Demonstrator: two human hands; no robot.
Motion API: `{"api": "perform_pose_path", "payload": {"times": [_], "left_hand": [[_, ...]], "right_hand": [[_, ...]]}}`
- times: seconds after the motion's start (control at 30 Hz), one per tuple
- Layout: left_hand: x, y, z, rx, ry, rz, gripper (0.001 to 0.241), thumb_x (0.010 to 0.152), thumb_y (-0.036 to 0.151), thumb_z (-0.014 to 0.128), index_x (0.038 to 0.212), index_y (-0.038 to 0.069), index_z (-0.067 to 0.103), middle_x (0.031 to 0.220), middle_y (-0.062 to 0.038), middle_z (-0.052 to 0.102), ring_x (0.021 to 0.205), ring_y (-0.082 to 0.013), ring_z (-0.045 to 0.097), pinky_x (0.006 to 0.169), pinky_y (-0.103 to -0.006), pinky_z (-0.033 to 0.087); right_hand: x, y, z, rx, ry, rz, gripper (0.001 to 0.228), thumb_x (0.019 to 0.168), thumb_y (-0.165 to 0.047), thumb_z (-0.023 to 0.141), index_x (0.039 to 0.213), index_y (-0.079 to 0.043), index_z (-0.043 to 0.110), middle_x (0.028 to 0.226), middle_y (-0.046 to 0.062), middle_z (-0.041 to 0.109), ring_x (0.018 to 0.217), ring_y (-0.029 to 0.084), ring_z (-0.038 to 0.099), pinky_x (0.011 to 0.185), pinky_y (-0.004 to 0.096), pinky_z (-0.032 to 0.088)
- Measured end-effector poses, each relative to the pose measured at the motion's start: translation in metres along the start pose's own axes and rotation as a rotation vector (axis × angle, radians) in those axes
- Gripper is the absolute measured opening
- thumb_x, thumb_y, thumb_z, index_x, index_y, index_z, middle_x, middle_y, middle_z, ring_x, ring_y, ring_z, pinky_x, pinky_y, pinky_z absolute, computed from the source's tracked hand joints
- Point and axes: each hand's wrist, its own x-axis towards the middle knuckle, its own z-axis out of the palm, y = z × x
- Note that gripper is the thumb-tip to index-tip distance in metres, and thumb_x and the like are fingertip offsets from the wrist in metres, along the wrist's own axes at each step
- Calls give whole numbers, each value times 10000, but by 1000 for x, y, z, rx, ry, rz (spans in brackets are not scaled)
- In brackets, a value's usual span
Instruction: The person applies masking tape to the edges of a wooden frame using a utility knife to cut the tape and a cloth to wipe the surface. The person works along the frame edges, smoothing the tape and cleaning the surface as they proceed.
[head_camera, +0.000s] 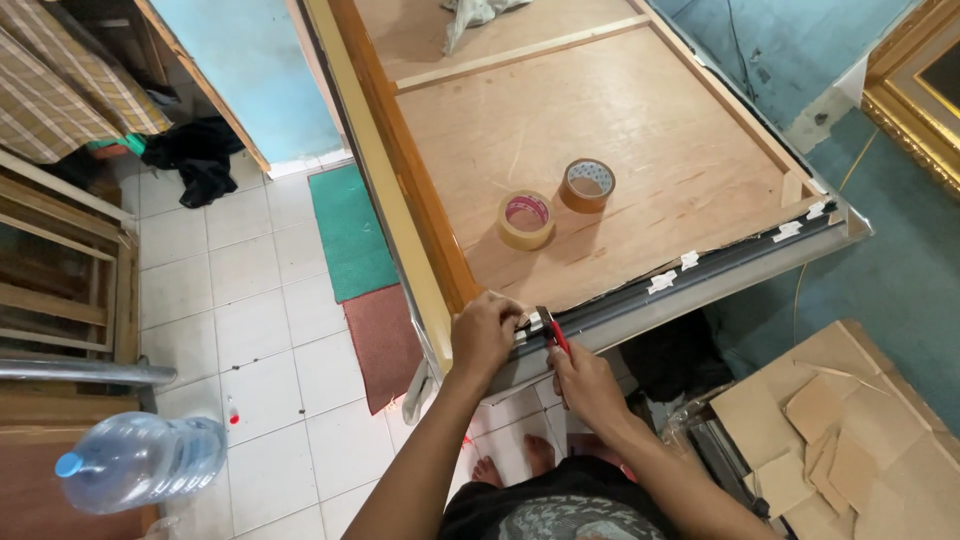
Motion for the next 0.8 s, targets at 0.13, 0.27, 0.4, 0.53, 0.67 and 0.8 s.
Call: {"api": "perform_pose_path", "payload": {"times": [0.13,0.27,0.4,0.53,0.67,0.8], "left_hand": [[-2,-5,5,127,8,101,67,761,224,632,813,212,672,792,7,589,800,-201,600,724,-355,461],[1,-8,18,394,207,338,77,739,162,566,737,149,642,725,-24,587,688,-236,617,610,-361,495],[3,-12,26,503,153,323,170,762,156,507,841,18,568,772,-113,547,734,-312,595,602,-410,469],[9,-7,13,326,19,201,245,800,204,465,902,-12,521,822,-138,519,797,-359,572,643,-470,459],[5,5,-6,194,-61,135,143,758,223,571,832,117,632,820,-81,580,807,-324,606,672,-426,488],[5,1,9,329,24,183,61,707,188,638,731,144,674,684,-28,603,688,-243,634,596,-360,525]], "right_hand": [[-8,-3,-3,26,19,40,282,838,-247,435,727,-47,600,451,112,545,338,210,520,359,284,393],[-9,-6,-4,65,16,28,276,835,-238,442,734,-42,609,453,111,541,336,201,516,348,282,385],[-10,-9,-5,47,-1,29,283,835,-252,431,743,-49,605,460,100,537,349,200,517,374,284,380],[-12,-10,-4,43,1,31,282,835,-250,435,737,-48,607,462,97,541,355,198,514,381,286,382],[-9,-8,-5,36,-6,12,288,836,-258,436,728,-52,606,456,96,544,354,198,522,380,287,381],[-10,-1,-4,50,-15,28,277,839,-241,431,750,-48,607,457,88,534,358,187,514,390,274,381]]}}
